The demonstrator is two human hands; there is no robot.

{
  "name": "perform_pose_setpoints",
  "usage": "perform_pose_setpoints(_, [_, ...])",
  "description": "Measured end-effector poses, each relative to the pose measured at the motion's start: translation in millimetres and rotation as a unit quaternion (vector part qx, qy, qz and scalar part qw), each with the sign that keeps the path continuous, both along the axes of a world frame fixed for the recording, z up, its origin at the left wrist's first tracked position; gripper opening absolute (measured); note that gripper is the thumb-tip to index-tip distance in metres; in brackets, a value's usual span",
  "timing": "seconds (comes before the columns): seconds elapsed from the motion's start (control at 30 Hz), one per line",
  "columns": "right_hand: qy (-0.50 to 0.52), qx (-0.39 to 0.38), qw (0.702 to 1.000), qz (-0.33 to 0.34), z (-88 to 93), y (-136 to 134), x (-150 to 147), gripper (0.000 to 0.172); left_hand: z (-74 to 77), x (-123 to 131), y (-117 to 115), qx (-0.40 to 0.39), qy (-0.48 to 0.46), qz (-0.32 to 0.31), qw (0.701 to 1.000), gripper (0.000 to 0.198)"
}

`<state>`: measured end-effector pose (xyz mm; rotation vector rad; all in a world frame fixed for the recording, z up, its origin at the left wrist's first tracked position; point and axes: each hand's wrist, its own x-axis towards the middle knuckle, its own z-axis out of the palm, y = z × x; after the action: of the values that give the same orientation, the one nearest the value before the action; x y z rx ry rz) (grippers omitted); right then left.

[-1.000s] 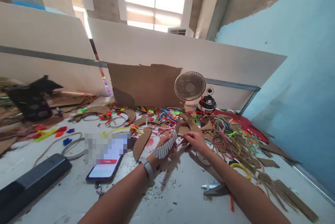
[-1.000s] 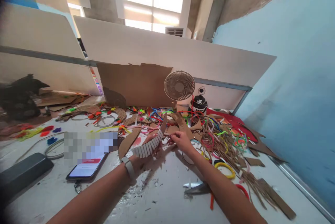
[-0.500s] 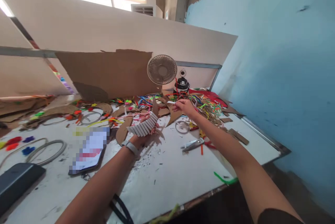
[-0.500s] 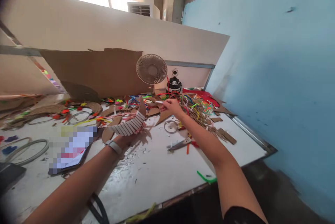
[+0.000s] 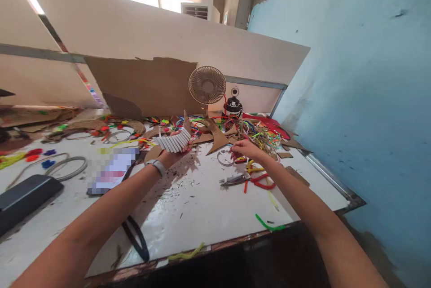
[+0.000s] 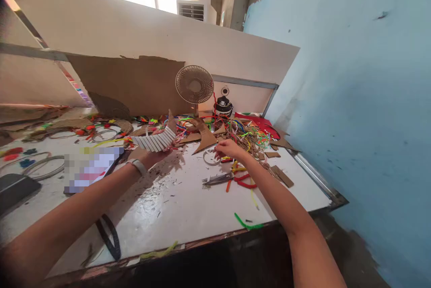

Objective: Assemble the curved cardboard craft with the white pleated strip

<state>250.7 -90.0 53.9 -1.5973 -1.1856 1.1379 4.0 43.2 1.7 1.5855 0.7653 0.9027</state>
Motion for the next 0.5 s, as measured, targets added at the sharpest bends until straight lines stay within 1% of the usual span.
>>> perform_pose_setpoints(0.07, [-0.031,-0.014,0.999,0.021,-2.4,-10,0,0.028,6.6,2,-1,-0.072,-0.055,-0.027,0.996,0.034])
perform_pose_setpoints(0.1, [-0.056,-0.008,0.998,0.023,-0.8,-15,1,0.033,9.8,2,-3,-0.102,-0.079,-0.037,0.991,0.035])
perform_pose_setpoints(0.17, [-0.111,0.043,0.993,0.001,8.2,-22,5,0.038,15.7,2,-11,-0.157,-0.120,-0.057,0.979,0.038])
perform_pose_setpoints(0.23, [-0.109,0.124,0.985,-0.043,22.4,-31,11,0.040,21.3,2,-22,-0.202,-0.152,-0.073,0.965,0.040])
perform_pose_setpoints(0.3, [-0.063,0.201,0.973,-0.091,37.4,-44,18,0.043,26.7,2,-38,-0.235,-0.180,-0.078,0.952,0.039])
perform_pose_setpoints(0.37, [-0.057,0.230,0.966,-0.108,50.0,-60,24,0.044,32.2,5,-58,-0.264,-0.207,-0.084,0.938,0.036])
perform_pose_setpoints(0.43, [-0.061,0.242,0.961,-0.121,60.3,-78,30,0.043,37.8,12,-80,-0.330,-0.283,-0.099,0.895,0.034])
perform_pose_setpoints(0.5, [-0.069,0.257,0.955,-0.129,71.3,-93,35,0.043,43.1,24,-100,-0.338,-0.314,-0.142,0.876,0.034])
